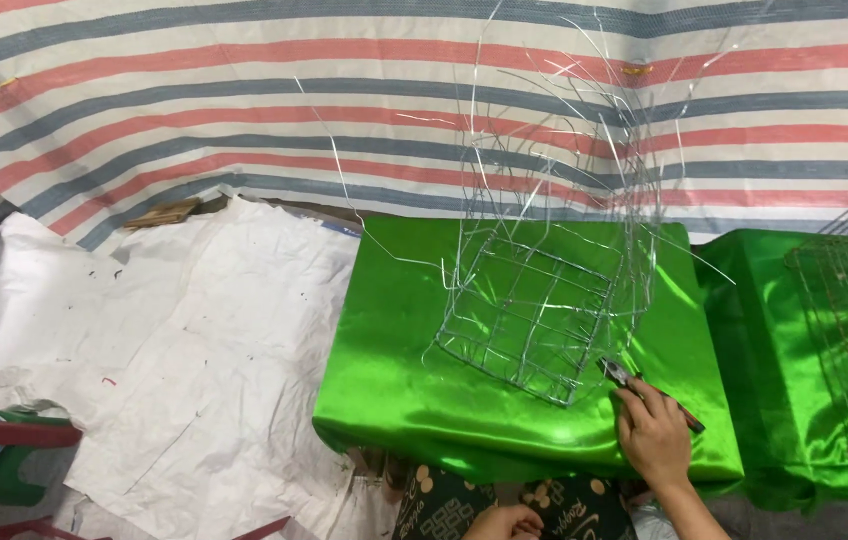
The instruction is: Assembling a wire bird cage by bending and connecting metal wires using pliers.
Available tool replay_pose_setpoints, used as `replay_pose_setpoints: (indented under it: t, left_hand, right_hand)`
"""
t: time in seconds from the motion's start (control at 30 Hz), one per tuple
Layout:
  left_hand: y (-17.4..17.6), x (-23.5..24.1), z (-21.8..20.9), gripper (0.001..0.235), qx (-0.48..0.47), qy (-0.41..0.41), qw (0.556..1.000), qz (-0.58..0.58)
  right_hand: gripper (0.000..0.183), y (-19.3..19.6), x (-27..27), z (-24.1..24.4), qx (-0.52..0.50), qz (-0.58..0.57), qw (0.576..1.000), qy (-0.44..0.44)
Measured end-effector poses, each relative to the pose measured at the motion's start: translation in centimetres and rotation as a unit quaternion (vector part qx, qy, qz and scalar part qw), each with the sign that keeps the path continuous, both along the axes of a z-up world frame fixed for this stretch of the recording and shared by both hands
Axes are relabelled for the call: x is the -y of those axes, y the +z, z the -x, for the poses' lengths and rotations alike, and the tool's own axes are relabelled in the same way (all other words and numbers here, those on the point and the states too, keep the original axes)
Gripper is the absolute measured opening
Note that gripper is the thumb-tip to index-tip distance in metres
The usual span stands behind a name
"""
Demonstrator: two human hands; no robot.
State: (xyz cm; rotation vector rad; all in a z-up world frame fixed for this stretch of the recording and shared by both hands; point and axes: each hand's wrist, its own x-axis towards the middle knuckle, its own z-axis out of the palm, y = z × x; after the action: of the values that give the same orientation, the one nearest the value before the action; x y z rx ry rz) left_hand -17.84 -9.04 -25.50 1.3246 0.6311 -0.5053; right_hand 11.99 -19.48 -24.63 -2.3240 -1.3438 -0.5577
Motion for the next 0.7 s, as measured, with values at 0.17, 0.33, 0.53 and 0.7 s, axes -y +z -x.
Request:
replay_pose_setpoints:
  t: [0.17, 0.33, 0.53, 0.7]
  left_hand:
    - [6.7, -0.1, 0.5, 0.026, 0.082, -0.049, 0.979, -0.181]
    - [15.0, -5.4, -3.6, 0.015, 0.429, 0.083, 0.717, -0.543]
    - [21.9, -11.6, -10.3, 0.036, 0.365, 0.178, 0.504, -0.762]
    - [24.1, -13.5, -14.2, 0.06, 0.267, 0.016, 0.483, -0.834]
  right_hand:
    - [0.029, 0.0, 0.1, 0.1, -0.008, 0.026, 1.0, -0.011]
    - [0.028, -0.1, 0.1, 0.0, -0.011, 0.024, 0.999, -0.018]
    - [0.029, -0.6, 0.2, -0.4, -0.031, 0.055, 0.998, -0.02]
    - [0.027, -0.7, 0.2, -0.4, -0.038, 0.033, 0.999, -0.012]
